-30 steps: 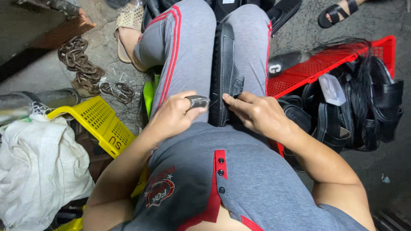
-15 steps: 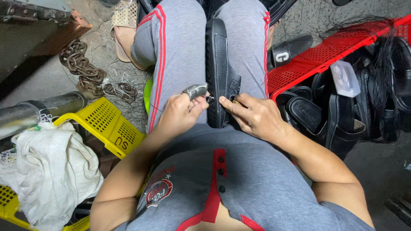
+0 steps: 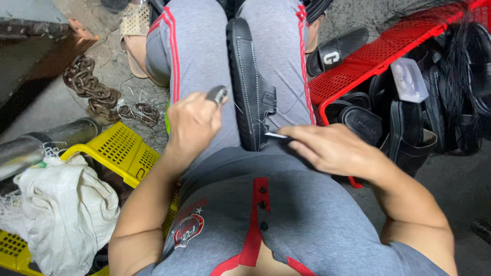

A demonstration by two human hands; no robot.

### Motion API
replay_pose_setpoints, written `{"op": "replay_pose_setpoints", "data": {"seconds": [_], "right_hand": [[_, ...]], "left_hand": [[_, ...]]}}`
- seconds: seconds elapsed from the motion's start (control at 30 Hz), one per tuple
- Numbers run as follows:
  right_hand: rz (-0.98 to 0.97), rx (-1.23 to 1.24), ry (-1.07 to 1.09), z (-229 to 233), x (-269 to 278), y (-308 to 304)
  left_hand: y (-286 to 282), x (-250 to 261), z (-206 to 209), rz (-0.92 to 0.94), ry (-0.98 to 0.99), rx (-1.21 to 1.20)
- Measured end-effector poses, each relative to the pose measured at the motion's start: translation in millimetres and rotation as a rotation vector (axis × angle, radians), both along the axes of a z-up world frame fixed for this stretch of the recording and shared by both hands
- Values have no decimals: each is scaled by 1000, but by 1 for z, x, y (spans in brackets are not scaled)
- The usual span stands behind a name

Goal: The person sits on the floor and sews a black shoe using a needle and thread. They repeatedly push the needle through the shoe's sole and pull the thread tight to secure the stitching.

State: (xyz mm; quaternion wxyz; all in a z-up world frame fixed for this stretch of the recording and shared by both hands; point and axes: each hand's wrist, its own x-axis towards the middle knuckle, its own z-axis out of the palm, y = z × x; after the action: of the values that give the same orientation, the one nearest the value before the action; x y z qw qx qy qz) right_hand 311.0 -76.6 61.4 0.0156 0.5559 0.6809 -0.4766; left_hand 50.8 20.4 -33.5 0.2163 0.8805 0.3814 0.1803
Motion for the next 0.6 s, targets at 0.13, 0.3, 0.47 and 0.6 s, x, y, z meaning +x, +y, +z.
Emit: {"op": "replay_pose_setpoints", "data": {"seconds": [0.13,0.3,0.47,0.6], "right_hand": [[-34,-4,103,-9,-6,-5],[-233,-92,159,-14,-3,-11],[-228,-47,108,-22,-14,-17],[-228,-29,74,-28,-22,-17]], "left_hand": [[0,-2,10,11,-48,-38],[-12,18,45,-144,-305,-268],[-24,22,33,-223,-335,-247],[-34,17,30,-261,-263,-154]]}}
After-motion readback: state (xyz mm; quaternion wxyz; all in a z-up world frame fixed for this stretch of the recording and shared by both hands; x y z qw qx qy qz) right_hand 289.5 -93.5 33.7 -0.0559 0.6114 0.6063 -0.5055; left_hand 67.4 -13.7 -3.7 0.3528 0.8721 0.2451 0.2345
